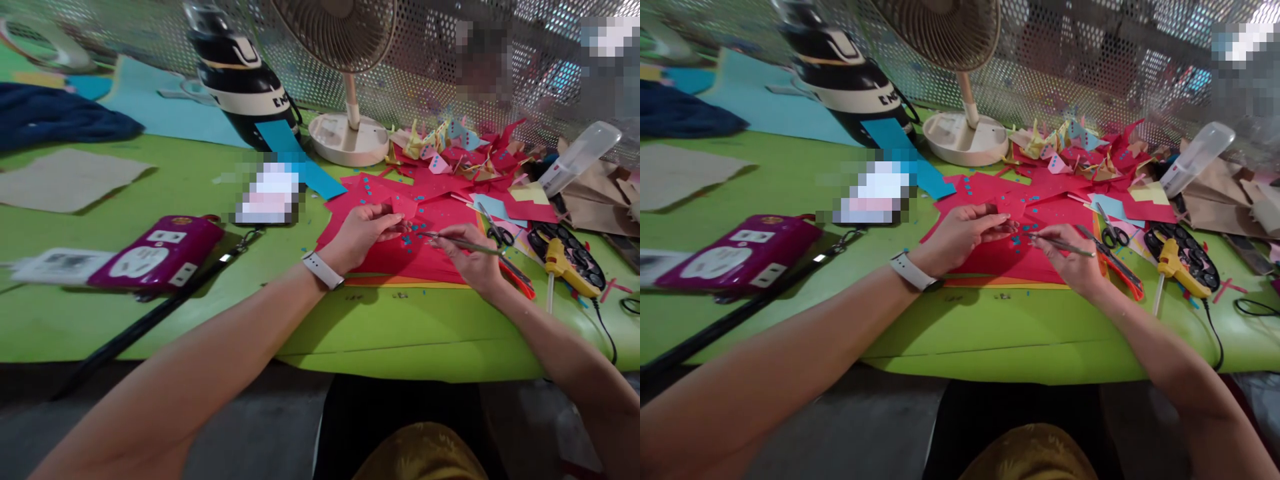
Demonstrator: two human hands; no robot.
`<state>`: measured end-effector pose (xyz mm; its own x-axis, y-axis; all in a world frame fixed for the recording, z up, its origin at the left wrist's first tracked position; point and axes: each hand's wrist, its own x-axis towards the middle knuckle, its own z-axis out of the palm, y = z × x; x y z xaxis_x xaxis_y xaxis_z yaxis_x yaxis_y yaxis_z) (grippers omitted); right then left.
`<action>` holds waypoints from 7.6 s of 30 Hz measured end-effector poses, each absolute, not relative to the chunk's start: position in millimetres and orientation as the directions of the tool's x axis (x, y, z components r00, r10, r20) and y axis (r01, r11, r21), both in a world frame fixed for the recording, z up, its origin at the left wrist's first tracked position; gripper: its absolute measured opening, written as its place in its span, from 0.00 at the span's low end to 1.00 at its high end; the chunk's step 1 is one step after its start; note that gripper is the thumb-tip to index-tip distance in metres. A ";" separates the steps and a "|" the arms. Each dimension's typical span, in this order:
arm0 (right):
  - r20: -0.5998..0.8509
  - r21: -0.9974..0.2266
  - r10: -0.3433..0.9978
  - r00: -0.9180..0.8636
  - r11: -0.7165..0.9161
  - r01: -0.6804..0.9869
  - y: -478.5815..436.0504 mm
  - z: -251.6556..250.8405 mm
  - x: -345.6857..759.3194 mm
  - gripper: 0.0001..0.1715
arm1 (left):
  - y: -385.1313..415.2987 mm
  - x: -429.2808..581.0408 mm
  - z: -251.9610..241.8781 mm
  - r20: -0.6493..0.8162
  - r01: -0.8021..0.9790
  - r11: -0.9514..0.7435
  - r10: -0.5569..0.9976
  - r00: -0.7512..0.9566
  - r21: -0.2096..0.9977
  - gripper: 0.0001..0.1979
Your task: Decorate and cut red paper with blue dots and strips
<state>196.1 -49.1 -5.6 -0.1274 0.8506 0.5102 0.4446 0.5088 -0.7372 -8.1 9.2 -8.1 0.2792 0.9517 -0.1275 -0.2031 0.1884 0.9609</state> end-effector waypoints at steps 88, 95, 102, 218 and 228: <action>0.397 -0.917 0.899 0.184 0.379 0.127 -60.2 17.6 192.2 0.18 | -21.0 7.4 -4.3 -0.098 -0.060 0.130 0.920 0.380 0.990 0.17; 0.388 -0.921 0.903 0.181 0.373 0.114 -60.0 15.7 190.2 0.22 | -22.8 8.4 -5.1 -0.087 -0.089 0.139 0.895 0.438 0.986 0.19; 0.380 -0.924 0.906 0.189 0.364 0.115 -59.8 16.9 189.9 0.23 | -22.9 8.0 -5.1 -0.085 -0.104 0.148 0.883 0.461 0.983 0.18; 0.347 -0.796 0.935 -0.066 0.331 0.506 -52.6 6.8 188.4 0.26 | -38.0 12.8 -4.2 0.012 -0.107 0.039 0.898 0.440 0.994 0.17; 0.267 -0.770 0.939 -0.217 0.343 0.537 -54.8 13.6 192.4 0.27 | -33.2 12.1 -9.1 0.051 -0.101 -0.009 0.906 0.420 0.995 0.19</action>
<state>192.4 -54.8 13.6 -0.2166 0.9390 0.2670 0.5375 0.3430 -0.7704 12.1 -33.2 -9.1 0.4203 0.9060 0.0511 -0.1010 -0.0092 0.9948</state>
